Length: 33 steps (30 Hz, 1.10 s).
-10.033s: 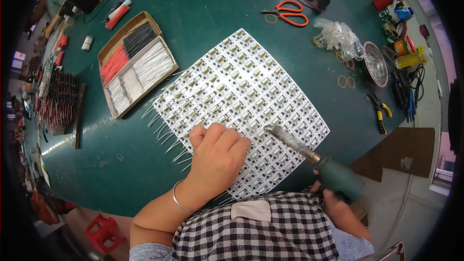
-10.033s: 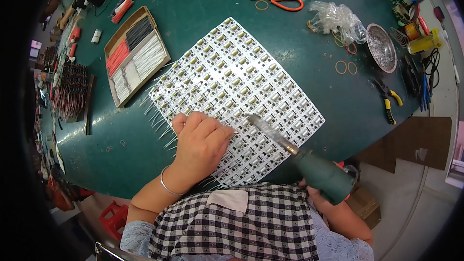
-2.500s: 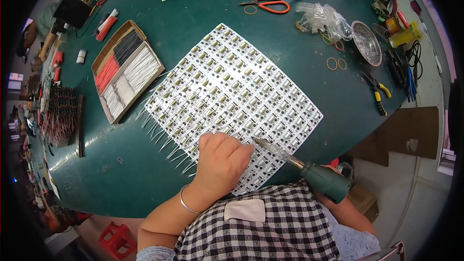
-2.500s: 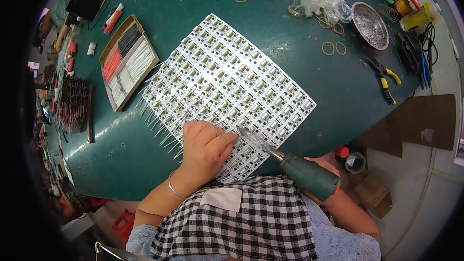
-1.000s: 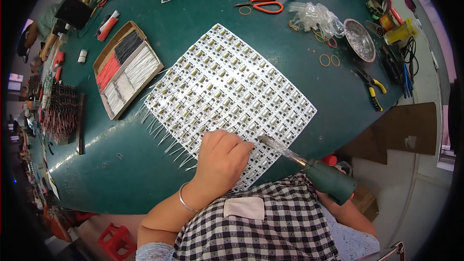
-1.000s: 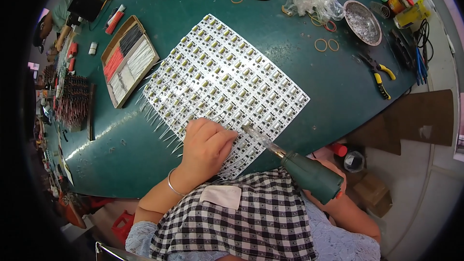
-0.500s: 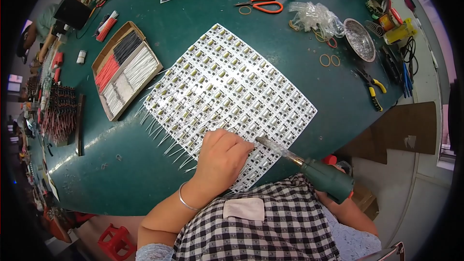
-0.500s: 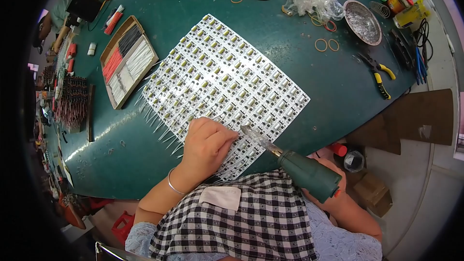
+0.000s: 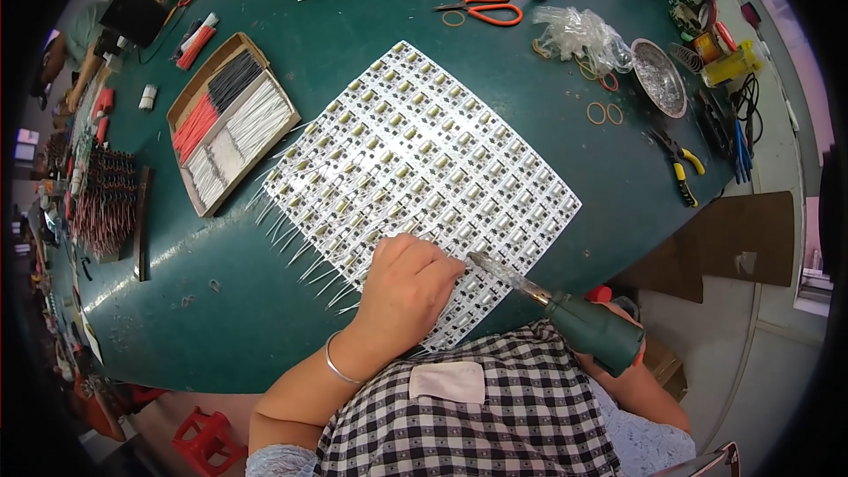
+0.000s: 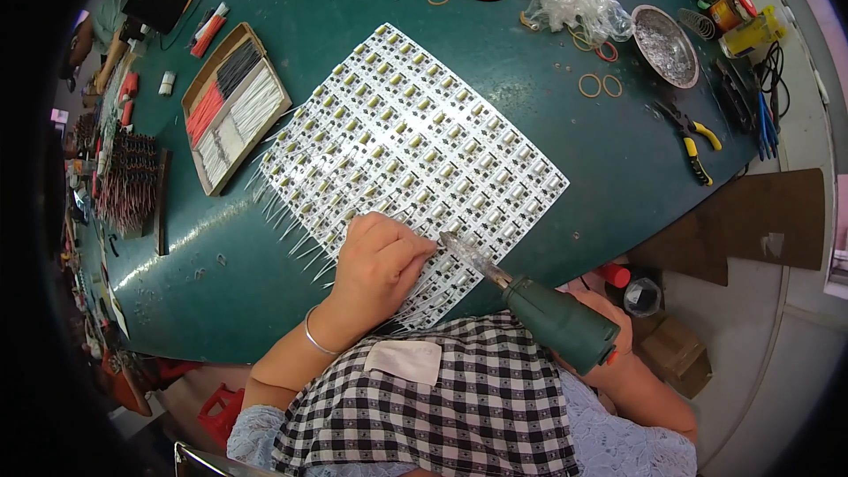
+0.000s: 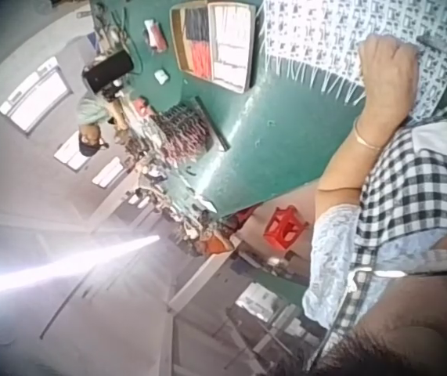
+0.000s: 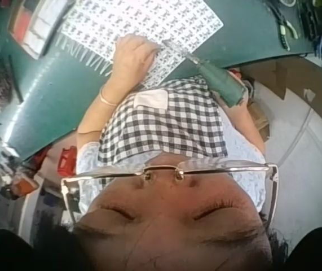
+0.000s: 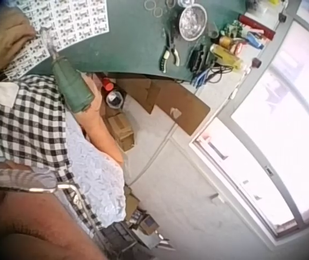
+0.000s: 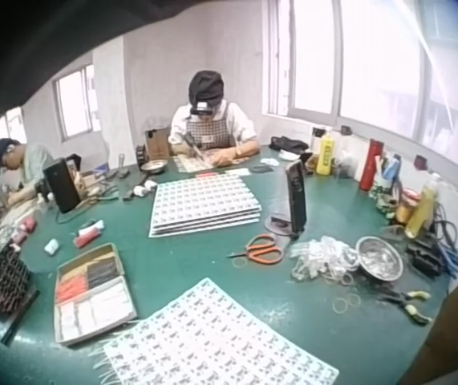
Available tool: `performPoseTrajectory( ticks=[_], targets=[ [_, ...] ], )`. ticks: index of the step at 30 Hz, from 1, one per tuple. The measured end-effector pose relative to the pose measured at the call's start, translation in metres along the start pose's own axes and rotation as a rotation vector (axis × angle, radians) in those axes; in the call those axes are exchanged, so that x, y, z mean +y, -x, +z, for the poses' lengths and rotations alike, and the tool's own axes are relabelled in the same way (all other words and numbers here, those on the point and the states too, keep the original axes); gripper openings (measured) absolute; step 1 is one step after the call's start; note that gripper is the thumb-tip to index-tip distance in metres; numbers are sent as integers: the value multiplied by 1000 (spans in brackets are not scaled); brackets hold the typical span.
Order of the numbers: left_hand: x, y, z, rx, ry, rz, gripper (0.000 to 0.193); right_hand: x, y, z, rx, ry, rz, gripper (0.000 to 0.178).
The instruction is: The person takes wire sleeves from a box, places them onto components on a circuit board, and solders them using a soldering gun.
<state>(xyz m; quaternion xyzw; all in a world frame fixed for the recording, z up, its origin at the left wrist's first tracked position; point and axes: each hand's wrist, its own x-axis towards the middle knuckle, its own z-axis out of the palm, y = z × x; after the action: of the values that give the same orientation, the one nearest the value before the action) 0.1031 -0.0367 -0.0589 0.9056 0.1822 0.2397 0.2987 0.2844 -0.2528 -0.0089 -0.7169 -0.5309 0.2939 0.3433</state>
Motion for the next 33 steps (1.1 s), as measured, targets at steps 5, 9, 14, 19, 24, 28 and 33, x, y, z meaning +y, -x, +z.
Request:
performPoseTrajectory(
  ticks=[5,9,14,19,24,28,33],
  targets=[
    [2,-2,-1,2,-12,-8,16,12,15,10,56,-152,52,26],
    [3,-3,-1,3,-42,-21,16,29,24,14,62,-275,147,26],
    [5,-3,0,21,-39,-15,15,17,11,8,62,-184,-29,26],
    [5,-3,1,29,-36,-23,15,19,13,9,62,-47,-33,29],
    [4,-2,1,28,-27,-21,15,20,13,11,67,-97,23,31],
    [3,-2,1,28,-24,-21,14,21,6,8,28,80,-127,31],
    [2,-2,1,16,-26,-27,14,14,-2,7,69,211,-280,30]
  ],
)
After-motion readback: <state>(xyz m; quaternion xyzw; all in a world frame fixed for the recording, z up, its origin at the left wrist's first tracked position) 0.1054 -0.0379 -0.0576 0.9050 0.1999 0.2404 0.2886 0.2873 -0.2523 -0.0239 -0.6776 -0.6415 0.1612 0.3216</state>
